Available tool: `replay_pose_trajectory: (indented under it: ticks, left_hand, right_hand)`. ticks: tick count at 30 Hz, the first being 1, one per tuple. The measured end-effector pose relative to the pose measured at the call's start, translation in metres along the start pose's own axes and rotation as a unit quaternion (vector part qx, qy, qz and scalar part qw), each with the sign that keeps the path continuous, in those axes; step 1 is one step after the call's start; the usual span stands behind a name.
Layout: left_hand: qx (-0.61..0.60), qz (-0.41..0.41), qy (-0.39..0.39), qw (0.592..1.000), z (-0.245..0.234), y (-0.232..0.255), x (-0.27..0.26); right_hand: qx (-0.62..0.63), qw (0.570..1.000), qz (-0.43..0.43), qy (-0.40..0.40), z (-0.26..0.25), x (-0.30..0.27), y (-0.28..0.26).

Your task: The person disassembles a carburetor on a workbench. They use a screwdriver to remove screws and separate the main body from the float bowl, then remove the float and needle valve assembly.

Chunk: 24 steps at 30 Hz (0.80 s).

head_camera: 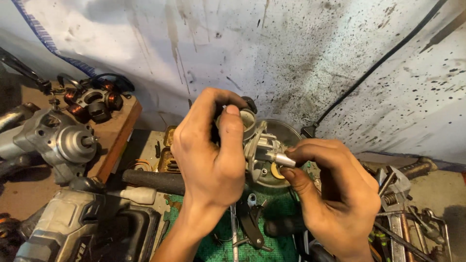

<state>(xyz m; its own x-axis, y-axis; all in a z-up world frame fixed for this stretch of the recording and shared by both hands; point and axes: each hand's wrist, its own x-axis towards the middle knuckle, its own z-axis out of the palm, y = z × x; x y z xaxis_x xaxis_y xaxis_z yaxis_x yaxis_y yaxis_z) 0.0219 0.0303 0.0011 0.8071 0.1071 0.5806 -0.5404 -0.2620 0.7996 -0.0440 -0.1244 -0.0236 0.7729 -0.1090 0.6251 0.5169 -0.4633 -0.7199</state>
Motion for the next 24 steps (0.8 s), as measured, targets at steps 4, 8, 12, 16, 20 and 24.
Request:
replay_pose_trajectory:
  ticks: [4, 8, 12, 16, 20, 24]
  left_hand:
    - [-0.021, -0.005, 0.004, 1.0, -0.001, -0.008, -0.001]
    - [-0.119, -0.023, -0.011, 0.993, -0.007, -0.023, 0.006]
    - [-0.243, -0.126, -0.05, 0.961, -0.008, -0.037, 0.008]
    - [-0.252, -0.15, -0.081, 0.953, -0.009, -0.076, -0.019]
    - [-0.298, -0.233, -0.044, 0.925, -0.008, -0.096, -0.043]
    - [-0.254, -0.272, -0.076, 0.925, 0.002, -0.112, -0.054]
  right_hand:
    - [0.01, 0.999, 0.024, 0.022, -0.005, -0.007, 0.003]
    - [0.038, 0.985, 0.166, 0.035, -0.015, -0.023, 0.019]
    - [0.357, 0.894, 0.271, 0.021, -0.022, -0.042, 0.049]
    - [0.43, 0.83, 0.355, 0.002, -0.017, -0.056, 0.076]
    - [0.442, 0.779, 0.443, 0.026, -0.016, -0.066, 0.101]
    - [0.355, 0.815, 0.458, -0.021, -0.011, -0.059, 0.109]
